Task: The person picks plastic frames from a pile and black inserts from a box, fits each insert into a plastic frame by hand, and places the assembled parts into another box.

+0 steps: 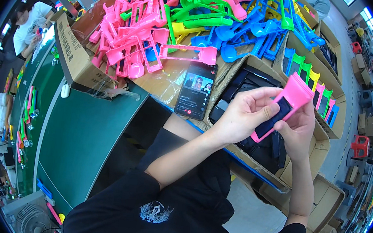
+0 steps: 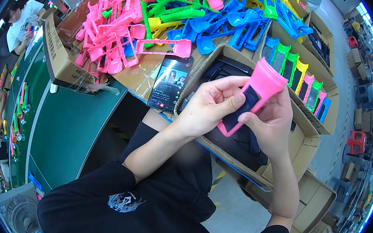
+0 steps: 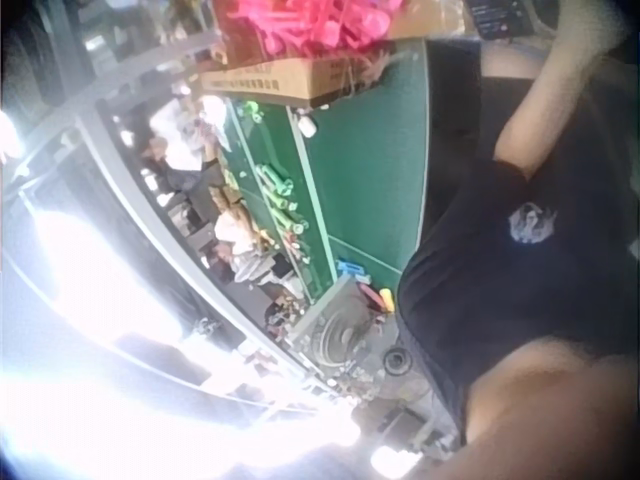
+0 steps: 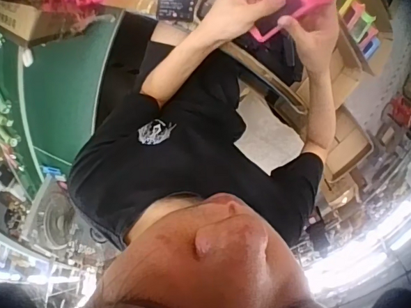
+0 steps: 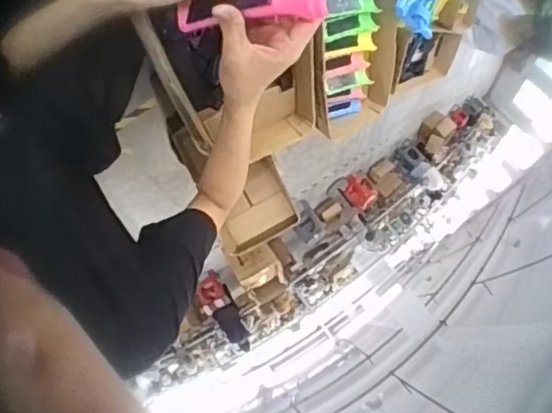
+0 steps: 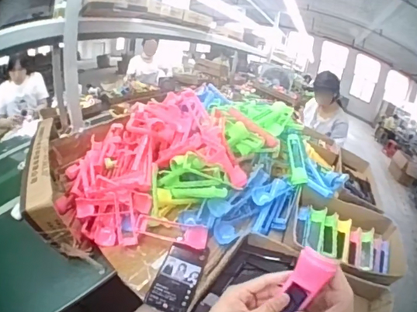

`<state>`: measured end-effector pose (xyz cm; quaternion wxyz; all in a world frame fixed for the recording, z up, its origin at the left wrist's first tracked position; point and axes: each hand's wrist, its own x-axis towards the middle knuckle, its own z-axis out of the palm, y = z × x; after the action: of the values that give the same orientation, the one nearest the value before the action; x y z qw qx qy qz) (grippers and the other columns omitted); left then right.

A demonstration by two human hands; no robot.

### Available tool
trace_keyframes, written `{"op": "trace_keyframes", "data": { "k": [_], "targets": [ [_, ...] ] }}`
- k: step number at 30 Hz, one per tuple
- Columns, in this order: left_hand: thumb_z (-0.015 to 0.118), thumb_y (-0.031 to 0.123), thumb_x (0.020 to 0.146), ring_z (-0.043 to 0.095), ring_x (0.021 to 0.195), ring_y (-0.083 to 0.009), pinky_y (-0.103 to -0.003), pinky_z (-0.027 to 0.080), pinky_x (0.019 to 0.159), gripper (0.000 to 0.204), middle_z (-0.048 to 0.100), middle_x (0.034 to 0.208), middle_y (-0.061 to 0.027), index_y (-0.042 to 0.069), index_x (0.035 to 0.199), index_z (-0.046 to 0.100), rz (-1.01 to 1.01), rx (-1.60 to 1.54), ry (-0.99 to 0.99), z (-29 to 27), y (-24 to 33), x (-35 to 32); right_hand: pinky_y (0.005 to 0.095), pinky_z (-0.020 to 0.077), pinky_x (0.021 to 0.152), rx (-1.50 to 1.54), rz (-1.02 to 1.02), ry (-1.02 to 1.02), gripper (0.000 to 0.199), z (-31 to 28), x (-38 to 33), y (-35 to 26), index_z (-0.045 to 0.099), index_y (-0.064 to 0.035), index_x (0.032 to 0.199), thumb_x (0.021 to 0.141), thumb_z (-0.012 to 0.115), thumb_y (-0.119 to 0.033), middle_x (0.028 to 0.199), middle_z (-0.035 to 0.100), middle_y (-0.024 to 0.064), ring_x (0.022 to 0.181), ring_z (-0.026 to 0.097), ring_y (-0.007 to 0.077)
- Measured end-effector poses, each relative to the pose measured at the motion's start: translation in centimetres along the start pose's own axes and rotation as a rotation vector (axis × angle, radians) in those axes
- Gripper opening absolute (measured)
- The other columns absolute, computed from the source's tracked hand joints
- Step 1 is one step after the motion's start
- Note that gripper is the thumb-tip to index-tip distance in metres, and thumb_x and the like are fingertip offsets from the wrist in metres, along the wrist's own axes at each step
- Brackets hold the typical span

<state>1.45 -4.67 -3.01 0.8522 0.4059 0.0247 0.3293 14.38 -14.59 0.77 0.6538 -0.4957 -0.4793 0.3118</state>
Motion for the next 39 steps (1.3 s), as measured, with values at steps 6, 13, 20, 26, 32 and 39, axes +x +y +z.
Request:
{"op": "trace_keyframes", "data": {
  "k": [6, 13, 20, 26, 32, 39],
  "targets": [
    [0.055, 0.013, 0.105, 0.061, 0.108, -0.0088, -0.026, 0.049, 0.094, 0.035, 0.067, 0.119, -0.0065, -0.004, 0.136, 0.053, 0.022, 0.018, 0.012, 1.0, -1.5, -0.3, 0.0272, 0.0440, 0.098, -0.218, -0.053, 0.070, 0.059, 0.2, -0.9, 0.7, 0.038, -0.0002, 0.143, 0.097, 0.070, -0.020, 0.127, 0.058, 0.0086, 0.113, 0.057, 0.0122],
    [0.056, 0.005, 0.102, 0.061, 0.091, -0.0069, -0.024, 0.050, 0.079, 0.028, 0.069, 0.103, -0.0058, -0.003, 0.129, 0.057, 0.160, 0.579, 0.237, 2.0, -1.6, -1.2, 0.0296, 0.0433, 0.098, -0.357, -0.068, 0.134, 0.034, 1.9, -0.4, 1.3, 0.036, 0.0030, 0.135, 0.106, 0.048, -0.009, 0.123, 0.058, 0.0142, 0.115, 0.056, 0.0149],
    [0.067, 0.000, 0.090, 0.068, 0.098, -0.0321, -0.035, 0.052, 0.085, 0.036, 0.066, 0.109, -0.0192, -0.003, 0.125, 0.059, 0.312, 0.575, 0.287, 2.2, -2.1, -0.6, 0.0341, 0.0384, 0.107, -0.477, -0.140, 0.053, 0.040, 0.4, 0.6, 1.2, 0.038, 0.0042, 0.142, 0.105, 0.046, -0.010, 0.131, 0.056, 0.0141, 0.122, 0.053, 0.0196],
    [0.062, -0.005, 0.095, 0.063, 0.106, -0.0117, -0.026, 0.050, 0.093, 0.043, 0.064, 0.124, -0.0085, -0.004, 0.137, 0.051, 0.119, 0.276, 0.164, 1.7, -0.2, -0.5, 0.0268, 0.0459, 0.094, -0.099, 0.081, -0.021, 0.041, -0.1, 0.6, 0.3, 0.042, -0.0008, 0.142, 0.107, 0.052, -0.019, 0.123, 0.062, 0.0081, 0.110, 0.058, 0.0108],
    [0.052, 0.010, 0.105, 0.061, 0.112, -0.0118, -0.028, 0.049, 0.097, 0.047, 0.061, 0.132, -0.0093, -0.003, 0.149, 0.041, -0.081, 0.011, 0.029, 1.4, -0.3, -0.6, 0.0203, 0.0517, 0.071, -0.171, 0.005, 0.001, 0.031, -0.4, 0.0, 0.0, 0.049, -0.0022, 0.122, 0.100, 0.066, -0.016, 0.101, 0.070, 0.0060, 0.086, 0.066, 0.0051],
    [0.052, 0.003, 0.103, 0.058, 0.117, -0.0129, -0.028, 0.046, 0.101, 0.040, 0.064, 0.129, -0.0103, -0.005, 0.143, 0.049, 0.083, 0.261, 0.177, 2.4, -2.6, -1.1, 0.0230, 0.0518, 0.071, -0.363, -0.105, 0.227, 0.030, 0.9, -0.4, 1.0, 0.046, 0.0028, 0.120, 0.098, 0.064, -0.006, 0.093, 0.072, 0.0082, 0.085, 0.066, 0.0070]
  ]
}}
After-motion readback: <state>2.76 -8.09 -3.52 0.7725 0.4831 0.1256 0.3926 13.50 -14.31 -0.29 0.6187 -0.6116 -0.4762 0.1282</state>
